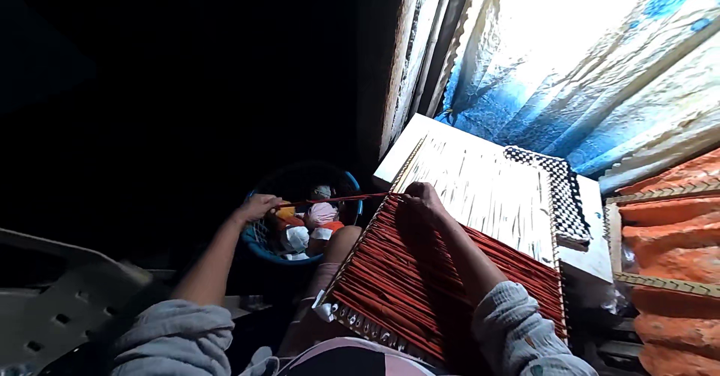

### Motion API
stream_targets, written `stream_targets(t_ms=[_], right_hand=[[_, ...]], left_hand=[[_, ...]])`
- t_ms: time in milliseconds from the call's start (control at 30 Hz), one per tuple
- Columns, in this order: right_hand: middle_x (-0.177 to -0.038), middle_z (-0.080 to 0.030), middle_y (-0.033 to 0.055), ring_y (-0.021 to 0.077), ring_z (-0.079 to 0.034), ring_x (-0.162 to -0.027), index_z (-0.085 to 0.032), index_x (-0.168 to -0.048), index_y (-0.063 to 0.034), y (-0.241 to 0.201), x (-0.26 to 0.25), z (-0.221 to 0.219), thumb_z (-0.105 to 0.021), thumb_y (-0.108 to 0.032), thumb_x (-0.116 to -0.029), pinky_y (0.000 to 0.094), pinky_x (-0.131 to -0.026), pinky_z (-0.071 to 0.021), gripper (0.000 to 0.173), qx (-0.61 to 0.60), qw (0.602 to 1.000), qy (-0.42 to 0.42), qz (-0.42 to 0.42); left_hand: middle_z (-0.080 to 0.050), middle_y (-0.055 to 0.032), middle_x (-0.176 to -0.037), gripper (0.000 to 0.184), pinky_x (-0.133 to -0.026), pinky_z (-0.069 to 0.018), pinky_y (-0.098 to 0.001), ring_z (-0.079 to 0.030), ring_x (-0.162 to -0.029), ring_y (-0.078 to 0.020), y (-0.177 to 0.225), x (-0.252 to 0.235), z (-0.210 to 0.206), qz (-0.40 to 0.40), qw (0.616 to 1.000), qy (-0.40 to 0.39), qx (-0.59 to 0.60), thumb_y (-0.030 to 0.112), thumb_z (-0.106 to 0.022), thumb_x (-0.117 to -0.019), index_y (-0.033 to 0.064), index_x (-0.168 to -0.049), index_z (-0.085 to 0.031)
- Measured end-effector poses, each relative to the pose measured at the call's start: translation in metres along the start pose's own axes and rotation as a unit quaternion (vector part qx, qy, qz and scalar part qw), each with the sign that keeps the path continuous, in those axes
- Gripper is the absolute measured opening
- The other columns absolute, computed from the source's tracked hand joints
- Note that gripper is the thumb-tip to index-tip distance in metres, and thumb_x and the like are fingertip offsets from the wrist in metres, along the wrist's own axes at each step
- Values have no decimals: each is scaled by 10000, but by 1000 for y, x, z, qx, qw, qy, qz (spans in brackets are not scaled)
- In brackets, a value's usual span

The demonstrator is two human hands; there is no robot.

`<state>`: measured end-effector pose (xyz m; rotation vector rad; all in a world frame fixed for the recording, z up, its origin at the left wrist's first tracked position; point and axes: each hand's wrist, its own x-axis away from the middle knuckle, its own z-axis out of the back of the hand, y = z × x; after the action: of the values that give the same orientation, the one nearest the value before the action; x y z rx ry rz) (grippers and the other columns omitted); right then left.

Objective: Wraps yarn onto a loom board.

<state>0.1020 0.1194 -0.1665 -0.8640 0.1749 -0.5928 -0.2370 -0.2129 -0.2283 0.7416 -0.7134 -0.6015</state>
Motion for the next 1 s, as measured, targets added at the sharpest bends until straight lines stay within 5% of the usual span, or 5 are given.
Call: stream_targets(t_ms=[233, 467, 600, 767, 1000], right_hand=[[-882, -696, 158, 333, -683, -859, -701, -936, -54, -3, 12, 10, -687, -269, -947, 614, -766, -543, 215, 75, 995, 27, -51], [-622, -531, -24, 22, -389, -463, -689, -913, -38, -24, 52, 68, -643, -169, -999, 205, -447, -347, 163, -158, 981, 58, -95], [-607, -568, -40, 13, -405, -428, -657, -845, -55, 14, 73, 127, -597, -146, -1003, 185, -393, -330, 191, -274, 949, 118, -101], [-620, -578, -28, 13, -396, -431, -682, -881, -39, 31, 135, 159, -593, -137, -995, 190, -407, -332, 174, -232, 962, 102, -97], [-660, -589, -58, -9, -406, -456, -633, -865, -85, 33, 175, 175, -516, -121, -1005, 163, -412, -324, 186, -347, 925, 149, -45]], left_hand=[[-562, 56, -765, 201, -661, -547, -244, -558, -637, -38, 113, 14, 26, -147, 956, 125, 222, 200, -464, -1096, 85, -1002, -600], [-632, 111, -798, 139, -529, -430, -131, -516, -593, 44, 281, 74, 9, -406, 902, 18, 146, 67, -597, -976, 121, -1104, -593], [-664, -88, -857, 174, -689, -556, -375, -624, -729, -164, 247, 46, -42, -408, 907, -94, -55, 86, -731, -926, 8, -1066, -660], [-636, -244, -946, 347, -863, -504, -529, -619, -858, -312, 129, -14, -69, -185, 935, -202, -225, 157, -405, -1118, -96, -1096, -642], [-546, 6, -737, 204, -553, -465, -281, -490, -584, -62, 275, 7, -47, -378, 921, -65, -67, 193, -484, -1062, 65, -987, -624]])
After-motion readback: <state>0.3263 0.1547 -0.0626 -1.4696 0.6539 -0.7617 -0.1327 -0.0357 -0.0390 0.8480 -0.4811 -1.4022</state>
